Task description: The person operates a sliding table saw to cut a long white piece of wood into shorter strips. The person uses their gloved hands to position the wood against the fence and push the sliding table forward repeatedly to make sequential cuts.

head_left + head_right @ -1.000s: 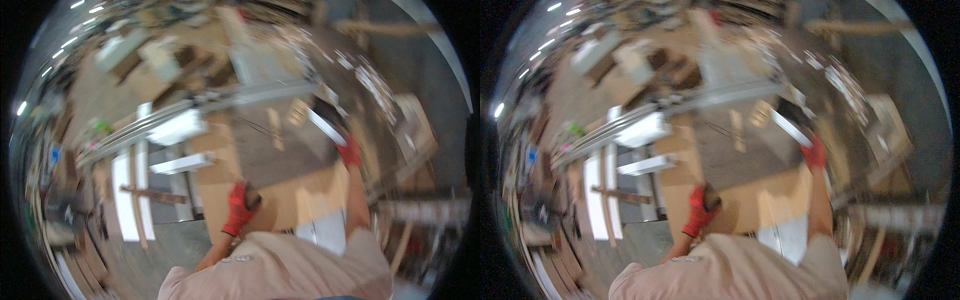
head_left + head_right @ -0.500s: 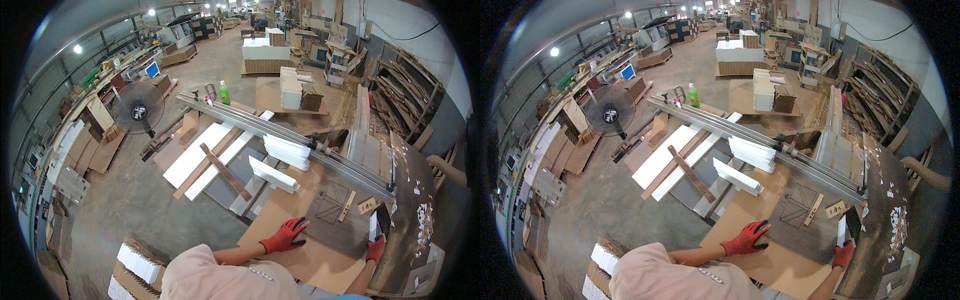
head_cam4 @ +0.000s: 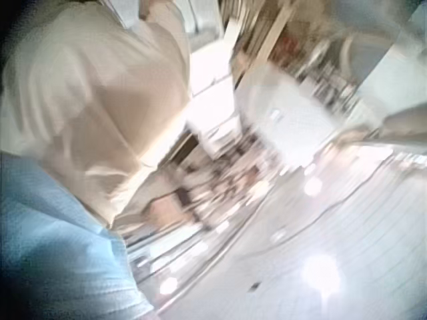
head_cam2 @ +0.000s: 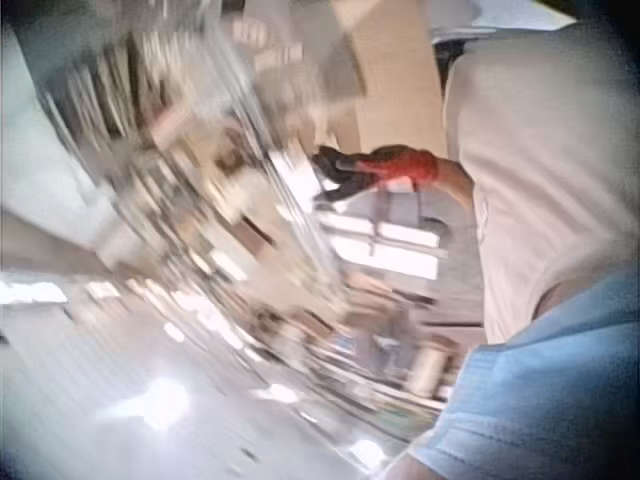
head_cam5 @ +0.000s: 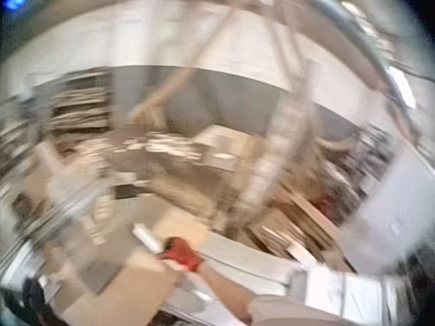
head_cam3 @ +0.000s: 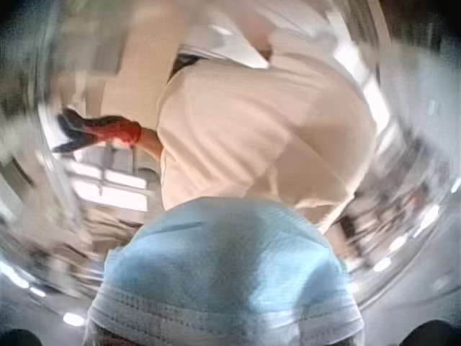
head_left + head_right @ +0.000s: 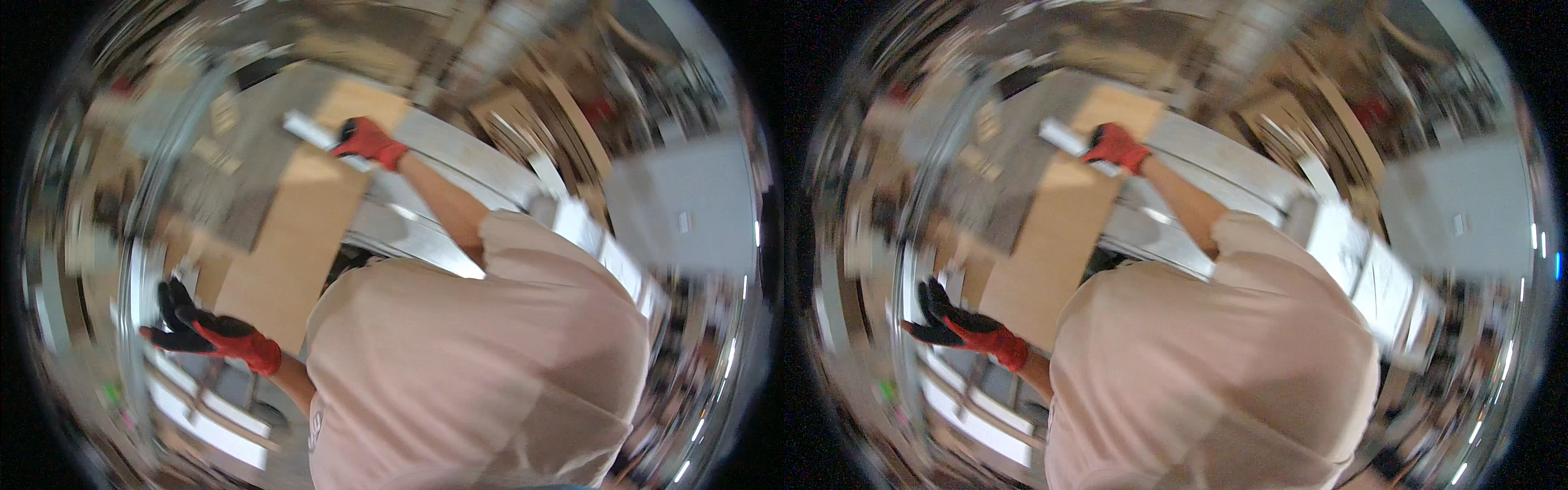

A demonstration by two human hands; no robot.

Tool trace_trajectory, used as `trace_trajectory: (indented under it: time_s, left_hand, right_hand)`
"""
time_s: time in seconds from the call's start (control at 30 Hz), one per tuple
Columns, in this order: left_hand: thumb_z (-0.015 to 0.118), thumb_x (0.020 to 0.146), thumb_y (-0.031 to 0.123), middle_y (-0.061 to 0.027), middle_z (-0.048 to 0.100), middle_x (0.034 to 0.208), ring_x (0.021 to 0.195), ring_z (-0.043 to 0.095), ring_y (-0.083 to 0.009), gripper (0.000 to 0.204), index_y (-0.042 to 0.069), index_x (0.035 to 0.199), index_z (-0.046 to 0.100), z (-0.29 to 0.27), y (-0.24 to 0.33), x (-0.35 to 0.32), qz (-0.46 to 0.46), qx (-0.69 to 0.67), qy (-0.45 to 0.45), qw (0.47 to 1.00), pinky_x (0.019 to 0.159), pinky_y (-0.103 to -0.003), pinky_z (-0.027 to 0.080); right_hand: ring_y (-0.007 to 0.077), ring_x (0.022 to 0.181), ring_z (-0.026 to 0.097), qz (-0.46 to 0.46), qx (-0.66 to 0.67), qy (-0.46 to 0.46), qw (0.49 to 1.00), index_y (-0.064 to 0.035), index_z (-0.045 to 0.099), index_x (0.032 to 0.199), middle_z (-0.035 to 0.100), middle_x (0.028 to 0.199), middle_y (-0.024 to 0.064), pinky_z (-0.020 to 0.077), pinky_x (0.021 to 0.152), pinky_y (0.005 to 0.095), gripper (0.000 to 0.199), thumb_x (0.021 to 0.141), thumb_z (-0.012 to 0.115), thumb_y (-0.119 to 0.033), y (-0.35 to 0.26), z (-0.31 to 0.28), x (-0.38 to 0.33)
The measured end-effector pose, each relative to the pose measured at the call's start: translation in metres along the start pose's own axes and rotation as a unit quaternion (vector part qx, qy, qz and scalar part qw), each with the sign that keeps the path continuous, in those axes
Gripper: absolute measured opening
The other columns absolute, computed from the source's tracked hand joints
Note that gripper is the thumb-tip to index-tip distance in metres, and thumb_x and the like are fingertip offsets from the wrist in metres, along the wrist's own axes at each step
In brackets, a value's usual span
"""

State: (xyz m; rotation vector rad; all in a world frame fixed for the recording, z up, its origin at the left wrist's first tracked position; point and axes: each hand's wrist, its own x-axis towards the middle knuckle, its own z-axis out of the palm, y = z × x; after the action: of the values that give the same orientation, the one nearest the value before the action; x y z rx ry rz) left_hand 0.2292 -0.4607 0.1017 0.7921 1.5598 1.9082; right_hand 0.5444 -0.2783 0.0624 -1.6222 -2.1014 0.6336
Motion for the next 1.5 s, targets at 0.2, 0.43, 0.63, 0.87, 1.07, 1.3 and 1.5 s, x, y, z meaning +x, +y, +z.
trace_trajectory:
  time_s: [0.2, 0.43, 0.63, 0.87, 1.07, 1.3, 1.5]
  left_hand:
    - [0.065, 0.093, 0.016, -0.0151, 0.053, 0.13, 0.115, 0.054, -0.0255, 0.069, 0.004, 0.15, 0.029, 0.062, -0.079, -0.025, -0.027, 0.129, -0.256, 0.958, 0.094, -0.034, 0.047]
    - [0.076, 0.08, 0.028, -0.0193, 0.056, 0.127, 0.116, 0.051, -0.0384, 0.061, 0.002, 0.13, 0.052, -0.009, -0.097, -0.017, 0.326, 0.506, -0.339, 0.723, 0.098, -0.049, 0.042]
    - [0.076, 0.081, 0.031, -0.0162, 0.057, 0.125, 0.117, 0.051, -0.0367, 0.059, 0.004, 0.129, 0.054, 0.011, -0.106, -0.01, 0.332, 0.509, -0.317, 0.728, 0.097, -0.049, 0.042]
    - [0.073, 0.083, 0.036, -0.0163, 0.059, 0.122, 0.112, 0.054, -0.0367, 0.056, 0.006, 0.127, 0.057, 0.005, -0.111, -0.011, 0.356, 0.497, -0.293, 0.735, 0.094, -0.048, 0.044]
    - [0.076, 0.078, 0.038, -0.014, 0.063, 0.114, 0.107, 0.058, -0.0348, 0.053, 0.007, 0.118, 0.061, -0.001, -0.121, -0.004, 0.38, 0.469, -0.269, 0.751, 0.09, -0.048, 0.046]
    - [0.075, 0.079, 0.034, -0.0136, 0.063, 0.114, 0.109, 0.056, -0.0354, 0.05, 0.006, 0.118, 0.06, -0.016, -0.152, 0.004, 0.396, 0.466, -0.234, 0.756, 0.089, -0.048, 0.046]
    - [0.075, 0.08, 0.031, -0.0163, 0.059, 0.12, 0.112, 0.053, -0.0367, 0.053, 0.003, 0.121, 0.057, -0.022, -0.176, 0.012, 0.246, 0.534, -0.192, 0.786, 0.093, -0.048, 0.043]
  right_hand:
    - [0.0338, 0.071, 0.063, 0.261, 0.211, 0.231, 0.913, -0.0055, 0.065, 0.082, 0.068, 0.077, 0.0136, 0.0493, 0.066, 0.043, 0.038, 0.063, 0.082, -0.034, 0.053, -0.077, -0.169]
    - [0.0356, 0.082, 0.065, 0.487, 0.005, 0.351, 0.8, -0.0101, 0.061, 0.097, 0.067, 0.086, 0.0142, 0.0509, 0.074, 0.0446, 0.038, 0.069, 0.078, -0.03, 0.026, -0.094, -0.339]
    - [0.0347, 0.085, 0.066, 0.628, -0.144, 0.277, 0.713, -0.0107, 0.058, 0.101, 0.064, 0.093, 0.0146, 0.0546, 0.07, 0.0439, 0.038, 0.071, 0.078, -0.025, 0.042, -0.051, -0.394]
    - [0.0361, 0.081, 0.067, 0.604, -0.204, 0.315, 0.703, -0.0094, 0.058, 0.102, 0.058, 0.108, 0.0191, 0.0564, 0.066, 0.0453, 0.029, 0.076, 0.069, -0.013, 0.057, -0.034, -0.393]
    - [0.0345, 0.083, 0.068, 0.641, -0.234, 0.243, 0.689, -0.0064, 0.06, 0.102, 0.058, 0.113, 0.0183, 0.0575, 0.066, 0.0435, 0.02, 0.083, 0.06, -0.008, 0.067, -0.027, -0.397]
    - [0.0327, 0.08, 0.068, 0.6, -0.29, 0.247, 0.704, -0.0067, 0.066, 0.093, 0.063, 0.101, 0.0175, 0.0557, 0.066, 0.0415, 0.013, 0.084, 0.057, -0.007, 0.082, -0.031, -0.386]
    - [0.039, 0.099, 0.062, 0.499, -0.145, 0.304, 0.799, -0.0049, 0.061, 0.11, 0.066, 0.104, 0.0188, 0.0502, 0.083, 0.0466, 0.03, 0.085, 0.063, -0.021, 0.109, -0.044, -0.365]
